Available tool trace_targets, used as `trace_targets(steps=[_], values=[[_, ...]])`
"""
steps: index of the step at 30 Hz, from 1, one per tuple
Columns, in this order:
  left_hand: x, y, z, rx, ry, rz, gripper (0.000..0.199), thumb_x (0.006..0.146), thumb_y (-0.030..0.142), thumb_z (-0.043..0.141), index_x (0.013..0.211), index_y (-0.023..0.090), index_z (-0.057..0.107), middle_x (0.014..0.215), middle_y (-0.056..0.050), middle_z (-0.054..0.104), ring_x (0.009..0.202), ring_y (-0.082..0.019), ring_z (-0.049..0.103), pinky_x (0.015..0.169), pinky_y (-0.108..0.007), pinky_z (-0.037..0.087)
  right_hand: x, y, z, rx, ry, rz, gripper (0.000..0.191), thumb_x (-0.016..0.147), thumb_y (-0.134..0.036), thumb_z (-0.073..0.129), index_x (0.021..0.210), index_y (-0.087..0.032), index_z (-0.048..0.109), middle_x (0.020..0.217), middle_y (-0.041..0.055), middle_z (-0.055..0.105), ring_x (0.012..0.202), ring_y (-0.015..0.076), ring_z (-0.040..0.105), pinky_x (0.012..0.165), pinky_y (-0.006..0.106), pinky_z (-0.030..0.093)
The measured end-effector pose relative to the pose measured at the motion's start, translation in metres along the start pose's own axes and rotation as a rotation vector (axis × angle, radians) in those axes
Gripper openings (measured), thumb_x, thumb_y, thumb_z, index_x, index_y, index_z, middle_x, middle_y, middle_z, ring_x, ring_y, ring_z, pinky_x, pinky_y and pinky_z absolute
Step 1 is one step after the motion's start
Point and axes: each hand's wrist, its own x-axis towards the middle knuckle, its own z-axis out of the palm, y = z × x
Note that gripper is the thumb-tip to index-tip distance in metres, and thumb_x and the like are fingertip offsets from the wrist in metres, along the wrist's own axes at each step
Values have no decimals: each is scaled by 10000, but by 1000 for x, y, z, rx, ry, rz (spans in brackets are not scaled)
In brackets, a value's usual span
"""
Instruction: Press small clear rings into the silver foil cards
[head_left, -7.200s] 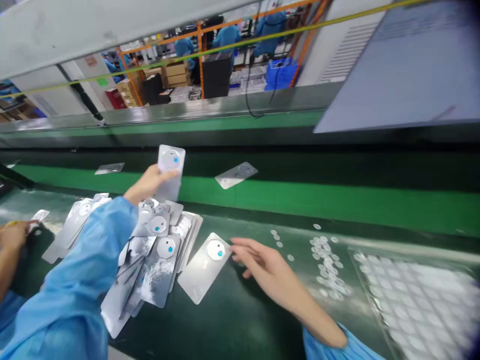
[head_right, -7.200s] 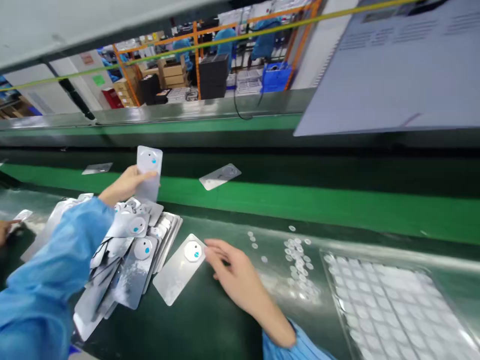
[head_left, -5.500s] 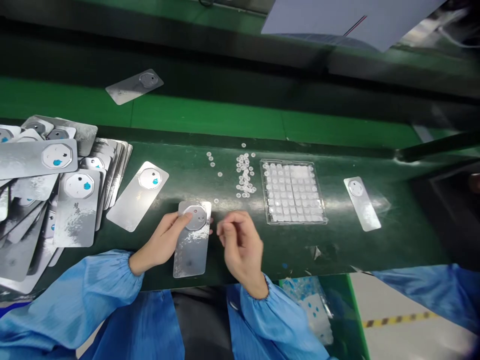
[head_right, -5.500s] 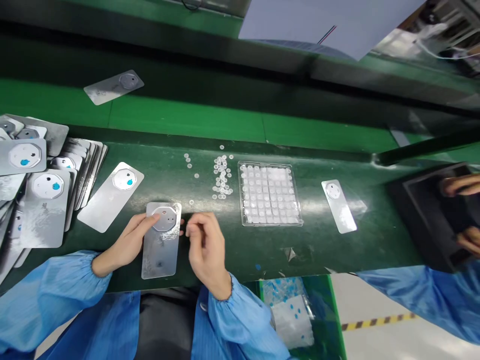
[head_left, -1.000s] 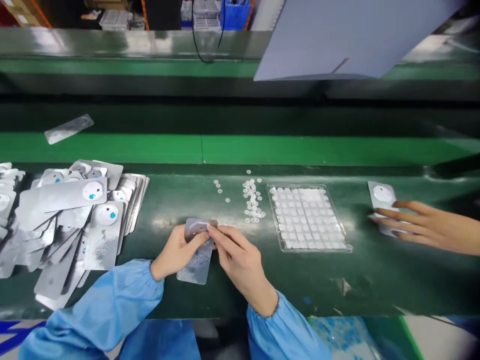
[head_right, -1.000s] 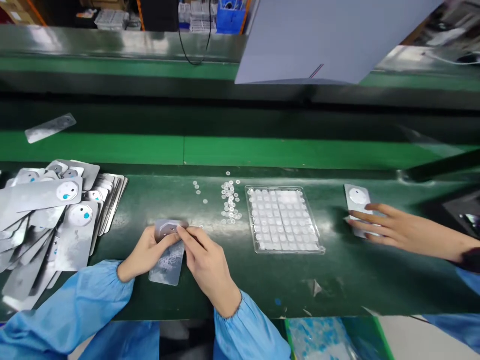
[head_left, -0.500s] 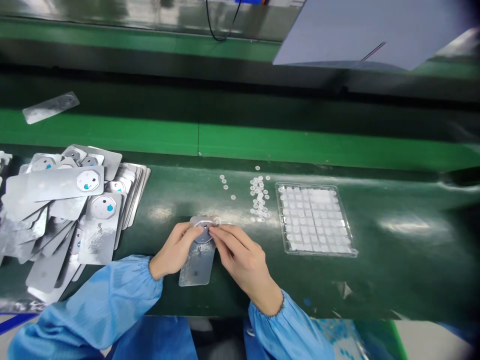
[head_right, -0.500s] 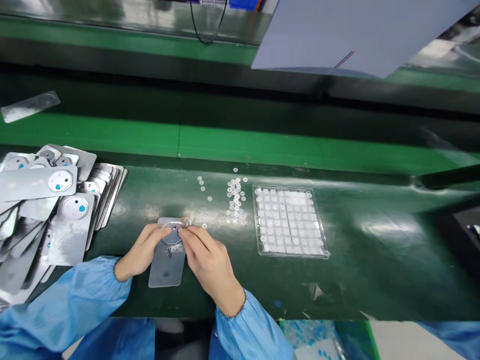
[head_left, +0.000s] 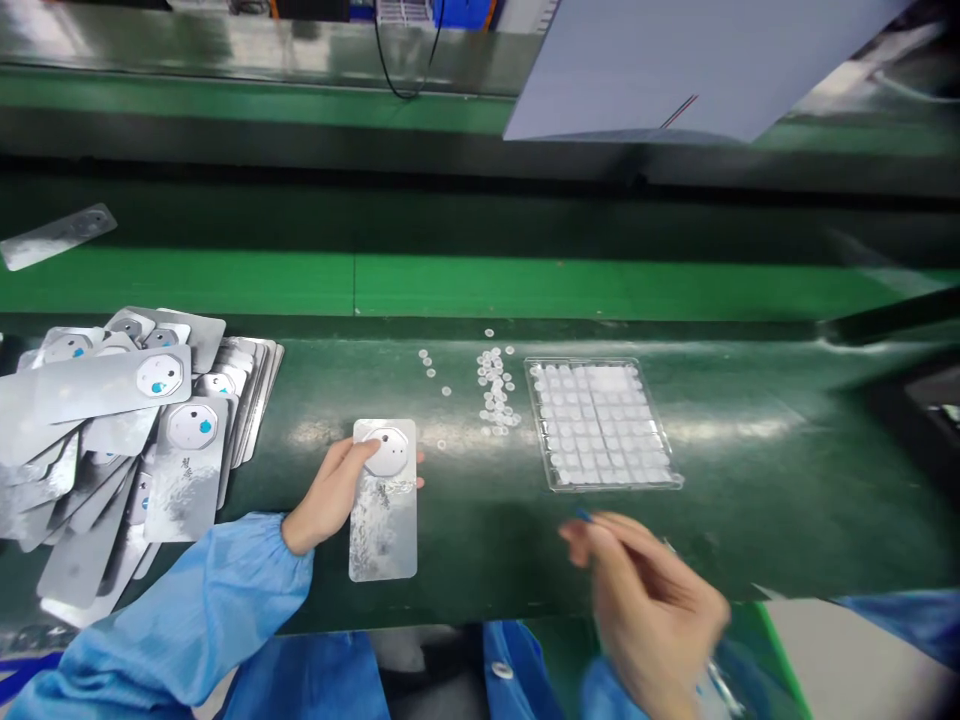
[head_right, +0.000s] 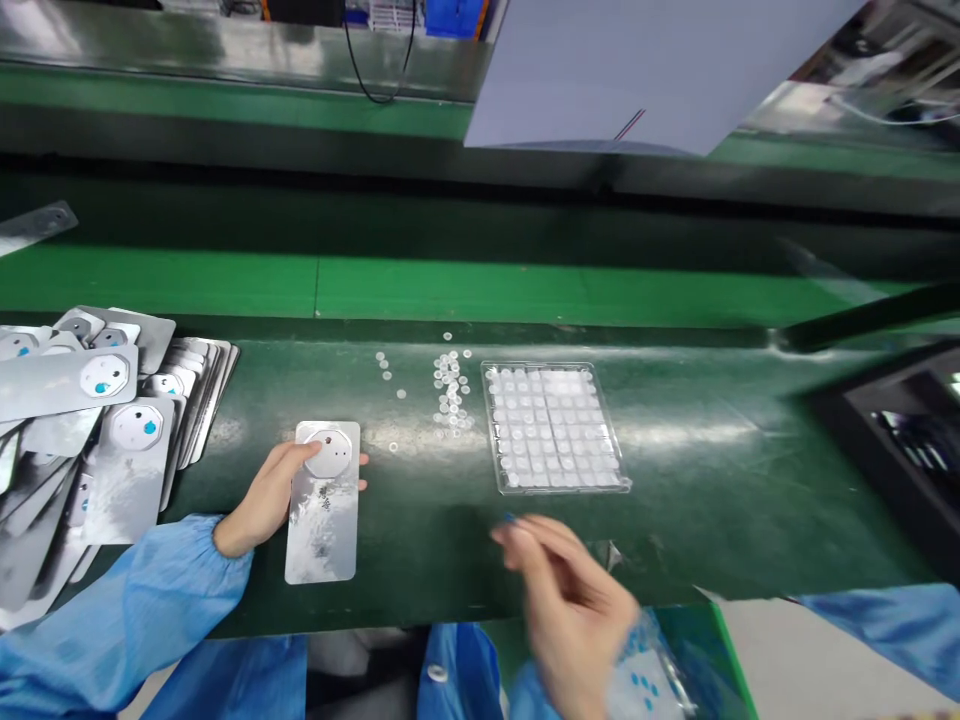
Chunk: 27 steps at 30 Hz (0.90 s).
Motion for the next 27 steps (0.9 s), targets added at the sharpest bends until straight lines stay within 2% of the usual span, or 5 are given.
trace_targets(steps=[7, 11, 15, 20, 27], values=[[-1, 3, 4, 260, 96, 94, 532, 676, 497, 926, 981, 103, 741, 969, -145, 808, 773, -305, 794, 638, -320, 638, -26, 87, -185, -531, 336, 346, 277, 677, -521, 696, 619, -251, 722, 656, 68, 685, 600, 274, 661, 534, 402, 593], [5, -5, 30, 220, 175, 92, 645, 608, 499, 959, 1070, 114, 724, 961, -123, 808, 766, -312, 791, 584, -317, 633, -40, 87, -160, -749, 519, 235, 316, 798, -450, 547, 840, -197, 731, 696, 123, 705, 684, 319, 698, 660, 439, 593], [12, -38, 82, 162, 18, 70, 638, 623, 539, 941, 1045, 103, 745, 948, -141, 806, 827, -337, 791, 625, -336, 641, -16, 55, -84, -549, 319, -125, 347, 938, -397, 498, 1096, -179, 717, 1125, 170, 745, 1034, 309, 712, 936, 482, 570], [18, -76, 146, -2, -155, 122, 621, 646, 598, 910, 1004, 109, 774, 954, -150, 805, 924, -357, 781, 717, -361, 643, -8, 21, -23, -220, 102, -77, 335, 934, -461, 694, 1105, -174, 721, 1021, 126, 769, 898, 262, 734, 814, 397, 613], [21, -83, 147, 6, -180, 71, 621, 700, 567, 895, 1101, 111, 762, 1044, -162, 799, 948, -343, 779, 766, -369, 638, 9, 41, -96, -63, 293, 114, 448, 802, -613, 798, 773, -189, 658, 675, 50, 701, 625, 201, 678, 600, 302, 575]])
